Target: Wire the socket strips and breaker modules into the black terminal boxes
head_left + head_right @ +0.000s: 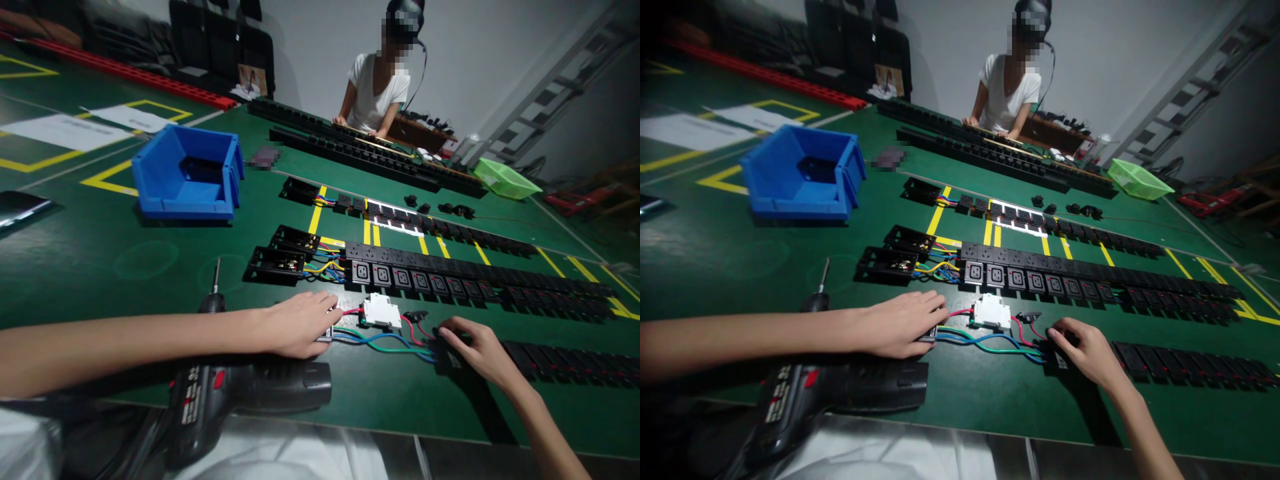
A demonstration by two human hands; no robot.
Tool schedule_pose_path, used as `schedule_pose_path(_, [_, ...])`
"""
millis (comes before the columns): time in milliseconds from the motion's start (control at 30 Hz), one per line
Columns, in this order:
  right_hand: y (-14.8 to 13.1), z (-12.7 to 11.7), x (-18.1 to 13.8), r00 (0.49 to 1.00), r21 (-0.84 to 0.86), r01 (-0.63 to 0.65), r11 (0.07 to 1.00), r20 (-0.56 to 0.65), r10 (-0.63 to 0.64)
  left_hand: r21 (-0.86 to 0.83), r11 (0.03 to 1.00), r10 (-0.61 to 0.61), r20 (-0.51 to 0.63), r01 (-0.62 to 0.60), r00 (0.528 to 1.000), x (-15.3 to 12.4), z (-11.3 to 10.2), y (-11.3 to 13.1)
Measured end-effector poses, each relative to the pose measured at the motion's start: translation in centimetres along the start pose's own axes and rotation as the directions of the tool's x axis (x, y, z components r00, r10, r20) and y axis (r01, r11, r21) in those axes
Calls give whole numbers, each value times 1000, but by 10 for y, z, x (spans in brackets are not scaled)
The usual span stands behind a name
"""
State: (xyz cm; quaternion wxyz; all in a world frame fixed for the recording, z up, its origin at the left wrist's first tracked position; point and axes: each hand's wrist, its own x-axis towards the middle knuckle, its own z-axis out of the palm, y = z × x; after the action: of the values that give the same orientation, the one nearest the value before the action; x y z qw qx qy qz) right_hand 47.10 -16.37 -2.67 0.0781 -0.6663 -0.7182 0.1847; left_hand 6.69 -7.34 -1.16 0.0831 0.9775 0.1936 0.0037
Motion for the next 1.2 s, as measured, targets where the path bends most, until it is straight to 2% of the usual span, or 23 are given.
schedule_pose_path(200, [-9,3,3,1000,19,26,999,-3,-26,38,999,28,-3,-27,1000,-6,6,-9])
schedule_pose_path(467, [-33,10,18,999,1,37,999,-6,-37,11,999,38,58,-39,998,-21,-1,-26])
schedule_pose_path(800, [-61,22,35,993,-35,109,993,-45,-110,1,999,41,31,-41,999,-47,-3,-52])
schedule_pose_path(1200, [-69,25,38,985,-27,152,988,-74,-154,16,999,40,58,-41,997,-52,-6,-56])
